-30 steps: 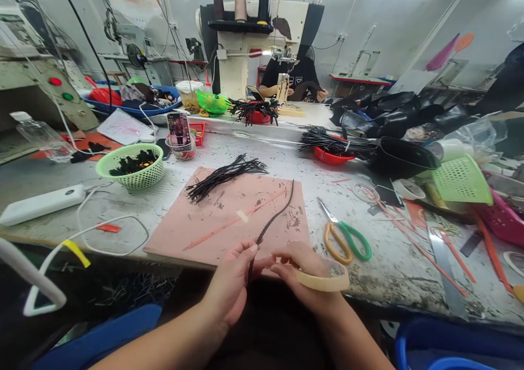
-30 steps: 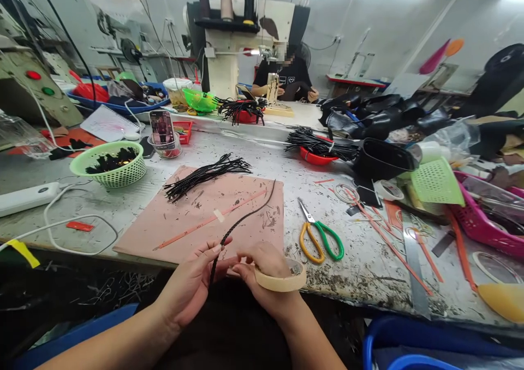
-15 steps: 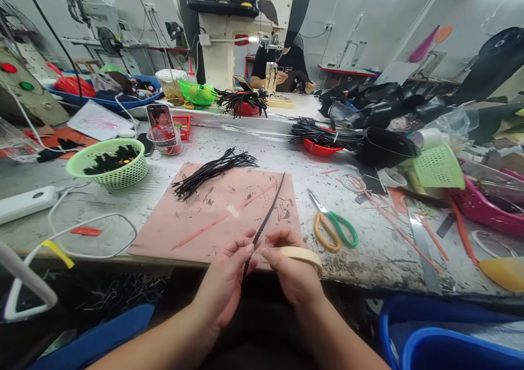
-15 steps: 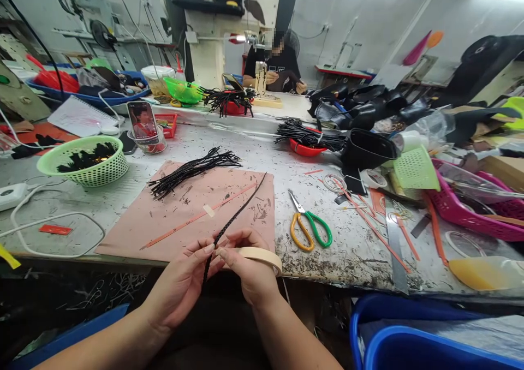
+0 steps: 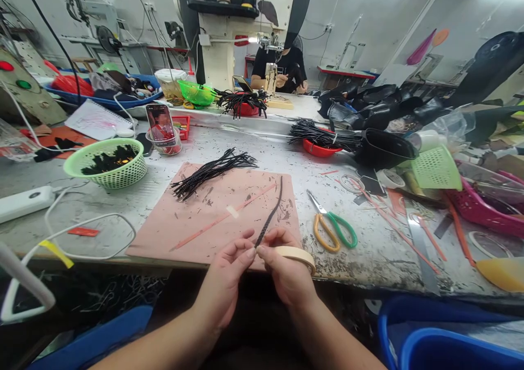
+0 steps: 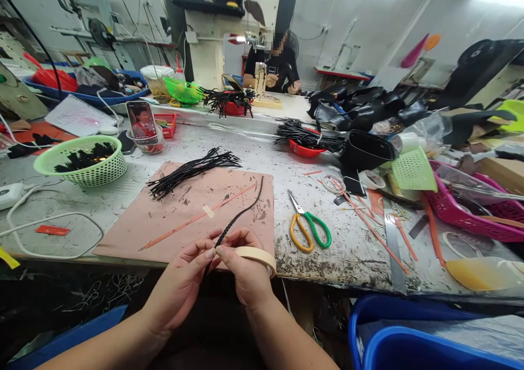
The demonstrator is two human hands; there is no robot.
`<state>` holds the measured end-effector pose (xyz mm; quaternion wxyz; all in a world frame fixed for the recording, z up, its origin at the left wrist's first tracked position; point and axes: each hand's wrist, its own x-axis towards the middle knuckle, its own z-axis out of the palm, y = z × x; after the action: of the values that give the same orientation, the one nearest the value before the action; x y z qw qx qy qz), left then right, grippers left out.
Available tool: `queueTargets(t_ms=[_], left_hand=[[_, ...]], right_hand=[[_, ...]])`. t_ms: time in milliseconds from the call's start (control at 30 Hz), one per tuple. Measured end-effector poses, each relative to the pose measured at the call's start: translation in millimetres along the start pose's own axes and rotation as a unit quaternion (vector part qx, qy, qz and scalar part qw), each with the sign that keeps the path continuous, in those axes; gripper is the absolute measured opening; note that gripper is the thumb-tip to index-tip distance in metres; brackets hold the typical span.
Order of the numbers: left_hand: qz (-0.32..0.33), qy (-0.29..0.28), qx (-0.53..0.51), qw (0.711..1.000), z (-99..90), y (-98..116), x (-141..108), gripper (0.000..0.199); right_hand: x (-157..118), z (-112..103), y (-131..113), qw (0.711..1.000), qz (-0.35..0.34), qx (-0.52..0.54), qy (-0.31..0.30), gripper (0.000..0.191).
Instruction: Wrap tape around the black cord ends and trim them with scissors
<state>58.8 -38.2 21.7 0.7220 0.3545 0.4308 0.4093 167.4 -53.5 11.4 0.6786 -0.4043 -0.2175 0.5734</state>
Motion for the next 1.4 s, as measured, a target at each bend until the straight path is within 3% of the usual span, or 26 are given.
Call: queueTargets(t_ms=[133,233,367,467,700,867,1000,1100,1267,1400], left_hand=[[0.096,0.001,0.111,0.989,-5.6,-0.1,1.4,0.009],[0.126,-0.005,0.144,0.981,-8.1,2.3,3.2,0.010],[0.057,-0.025,0.072,0.995,-7.7,6.8,4.1,0.011],[-0.010,-0.052,0.011,0.999,-5.9,10.0,2.8,0.013],[-0.086,-0.080,-0.047,0.992,-4.2,12.1,4.5,0.021],[-0.057,-0.072,0.009,0.996,-6.2,10.6,5.6,0.022],[0.006,-0.066,0.109,0.992,-10.6,10.9,5.6,0.019],[0.027,-0.069,0.135,0.988,-12.8,11.0,5.5,0.021],[0.016,-0.091,0.110,0.990,-11.2,11.3,4.9,0.028],[-0.064,-0.141,0.026,0.988,-7.7,14.1,4.6,0.032]], right_hand=[[0.0,-3.2,2.9,0.997,-0.036,-0.063,0.028,0.022],[0.5,-7.5,4.2,0.990,-0.037,-0.135,0.025,0.020],[2.1,-13.6,1.4,0.964,-0.088,-0.246,-0.055,0.009],[4.2,-16.4,-3.0,0.953,-0.138,-0.257,-0.088,0.006],[9.6,-19.6,-7.3,0.959,-0.102,-0.224,-0.143,0.004],[10.9,-22.6,-4.1,0.968,-0.046,-0.200,-0.141,0.013],[9.5,-18.4,-9.5,0.949,-0.090,-0.277,-0.117,0.009],[9.0,-15.3,-16.6,0.931,-0.116,-0.315,-0.144,0.005],[13.7,-17.8,-27.6,0.893,-0.163,-0.352,-0.230,0.009],[18.6,-20.7,-32.7,0.873,-0.205,-0.348,-0.275,0.009]])
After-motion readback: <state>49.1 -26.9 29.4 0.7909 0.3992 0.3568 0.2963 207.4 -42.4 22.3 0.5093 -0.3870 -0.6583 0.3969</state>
